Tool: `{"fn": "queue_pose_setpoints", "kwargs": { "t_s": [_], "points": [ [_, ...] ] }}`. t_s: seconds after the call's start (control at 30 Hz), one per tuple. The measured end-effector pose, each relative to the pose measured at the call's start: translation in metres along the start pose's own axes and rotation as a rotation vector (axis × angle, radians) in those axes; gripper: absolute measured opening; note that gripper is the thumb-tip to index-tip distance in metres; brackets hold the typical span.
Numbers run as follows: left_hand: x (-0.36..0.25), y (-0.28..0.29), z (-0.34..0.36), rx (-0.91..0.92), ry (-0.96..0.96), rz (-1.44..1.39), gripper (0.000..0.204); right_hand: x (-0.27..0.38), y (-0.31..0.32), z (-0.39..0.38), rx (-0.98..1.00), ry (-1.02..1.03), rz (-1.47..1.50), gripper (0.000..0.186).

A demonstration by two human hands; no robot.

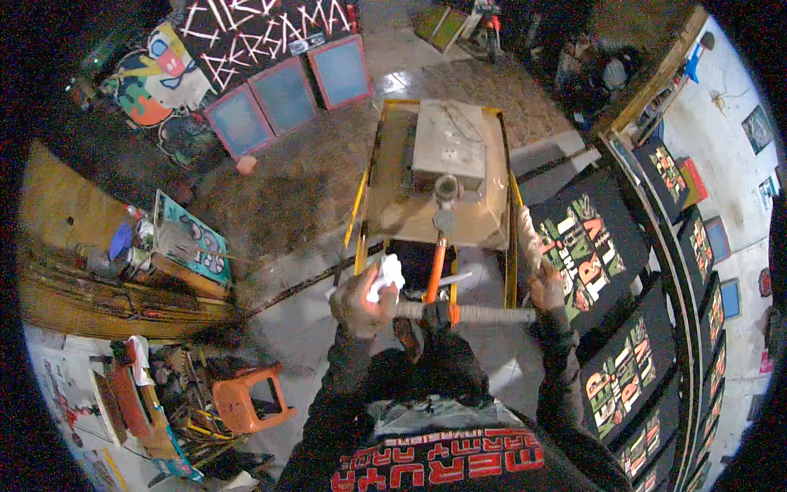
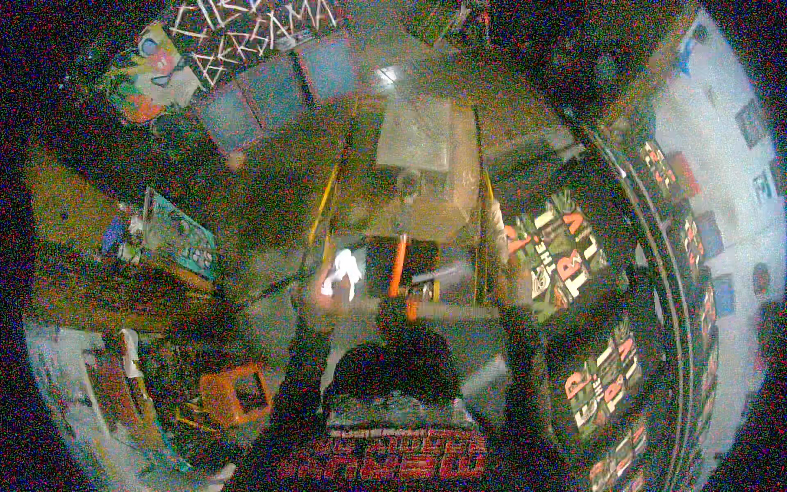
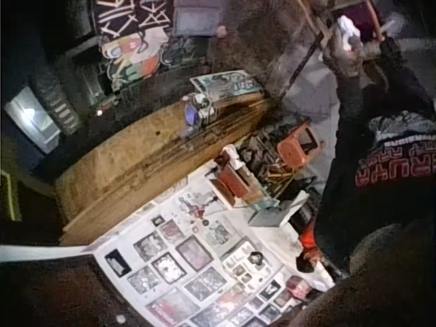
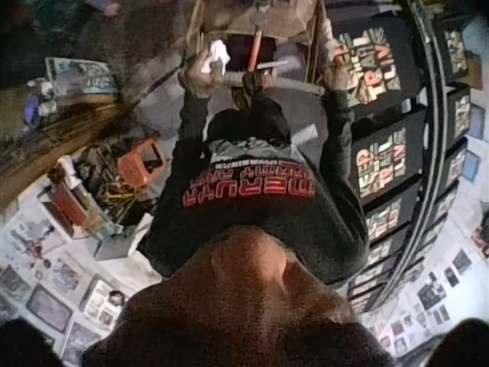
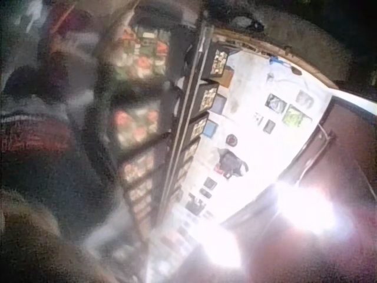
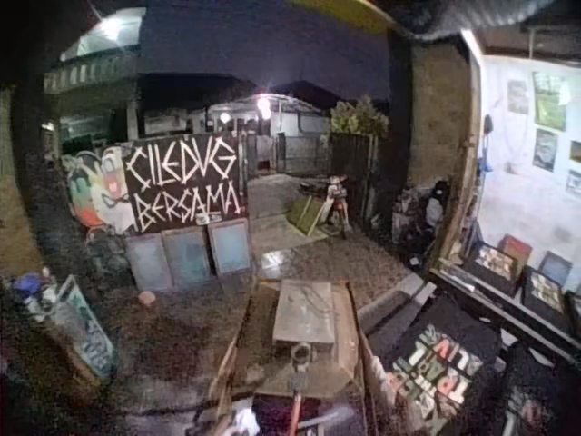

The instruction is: The person moves a handheld heating device along a series of screen-printed t-shirts on a production line, using a cloth to wipe the heating surface and checking the prints by hand.

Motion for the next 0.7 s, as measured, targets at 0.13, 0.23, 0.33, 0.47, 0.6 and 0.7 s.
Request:
{"fn": "queue_pose_setpoints", "kwargs": {
  "t_s": [0.13, 0.23, 0.33, 0.47, 0.6, 0.7],
  "points": [
    [0.046, -0.037, 0.017, 0.145, 0.062, -0.024, 0.039, -0.004, 0.004, 0.014, -0.031, -0.037, 0.084, 0.045],
    [0.032, -0.052, 0.041, 0.092, -0.019, -0.131, 0.039, -0.018, -0.001, 0.043, -0.074, -0.073, 0.001, 0.041],
    [0.026, -0.069, 0.070, 0.101, 0.006, -0.233, 0.039, -0.017, -0.004, 0.073, -0.098, -0.049, -0.007, 0.030],
    [0.014, -0.095, 0.110, 0.116, -0.098, -0.161, 0.040, -0.028, -0.009, 0.114, -0.113, -0.020, -0.112, 0.026],
    [0.029, -0.116, 0.137, 0.141, -0.092, -0.198, 0.041, -0.002, -0.006, 0.126, -0.025, -0.108, -0.113, 0.030],
    [0.047, -0.129, 0.144, 0.178, 0.073, -0.318, 0.042, -0.026, -0.020, 0.134, 0.001, -0.123, -0.101, 0.039]
  ]
}}
Point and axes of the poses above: each hand's wrist, its own z-axis towards the middle knuckle, its own y-axis out of the back of the hand, x = y × z, the point moved 9 cm from there along z, towards the middle knuckle, and after that the axes turned 3 degrees about -x, right-handed, at the moved point
